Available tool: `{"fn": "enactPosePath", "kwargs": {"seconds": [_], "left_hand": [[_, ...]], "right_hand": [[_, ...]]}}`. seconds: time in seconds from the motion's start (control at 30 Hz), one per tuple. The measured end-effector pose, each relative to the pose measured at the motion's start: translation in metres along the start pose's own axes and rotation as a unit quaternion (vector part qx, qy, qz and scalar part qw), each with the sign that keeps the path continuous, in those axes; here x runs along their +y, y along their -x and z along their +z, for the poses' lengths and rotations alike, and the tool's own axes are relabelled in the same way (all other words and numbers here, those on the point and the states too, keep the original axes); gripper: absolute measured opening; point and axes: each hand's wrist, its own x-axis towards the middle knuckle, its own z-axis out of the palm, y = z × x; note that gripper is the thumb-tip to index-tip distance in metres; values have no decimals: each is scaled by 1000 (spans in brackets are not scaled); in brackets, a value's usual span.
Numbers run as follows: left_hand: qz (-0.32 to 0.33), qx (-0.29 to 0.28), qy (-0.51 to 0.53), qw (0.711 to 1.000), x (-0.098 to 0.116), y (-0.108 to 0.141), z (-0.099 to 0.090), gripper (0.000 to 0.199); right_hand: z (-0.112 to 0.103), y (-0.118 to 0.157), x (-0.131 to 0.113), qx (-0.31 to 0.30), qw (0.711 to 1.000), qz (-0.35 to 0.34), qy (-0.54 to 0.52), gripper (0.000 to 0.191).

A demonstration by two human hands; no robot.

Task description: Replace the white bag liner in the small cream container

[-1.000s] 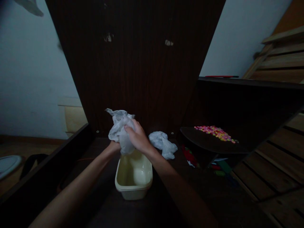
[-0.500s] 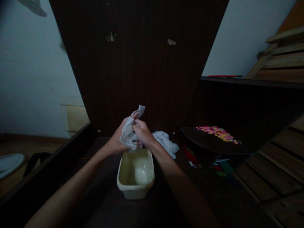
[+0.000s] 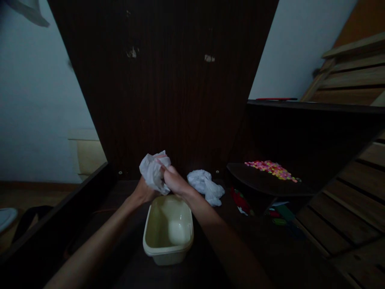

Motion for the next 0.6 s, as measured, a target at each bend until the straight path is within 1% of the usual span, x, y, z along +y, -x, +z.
{"fn": "enactPosePath", "kwargs": {"seconds": [0.1,0.13,0.17,0.2,0.23,0.3,0.37,0.4,0.47,0.53,0.6], "left_hand": [[30,-24,-79,996,-1,3,-6,62],[32,-33,-88,995,-2,4,-9,70],[29,-46,-83,995,-4,4,-11,75],[20,-66,-77,995,-6,4,-14,74],[6,-92,-87,992,-10,3,-16,68],[-30,-144,-160,976,-20,0,-22,49],[-68,-179,-266,945,-35,-3,-33,33],[-85,-182,-291,936,-44,-4,-41,28],[-126,-192,-344,911,-62,-4,-57,25],[-169,-211,-388,881,-81,2,-70,18],[-220,-221,-429,848,-97,14,-74,15]], "right_hand": [[-5,-5,2,-2,1000,-9,24,43],[-7,-5,1,-9,999,-10,32,41],[-10,-6,0,-18,999,-9,41,40],[-12,-6,-2,-29,998,-7,50,38],[-15,-6,-4,-40,997,-2,58,36],[-22,-7,-8,-65,993,-4,95,30],[-35,-6,-10,-73,982,-31,174,24],[-44,-5,-11,-64,971,-50,226,23],[-69,-1,-13,-19,939,-76,335,24],[-97,6,-12,35,899,-54,433,24],[-123,14,-10,64,880,-36,469,25]]}}
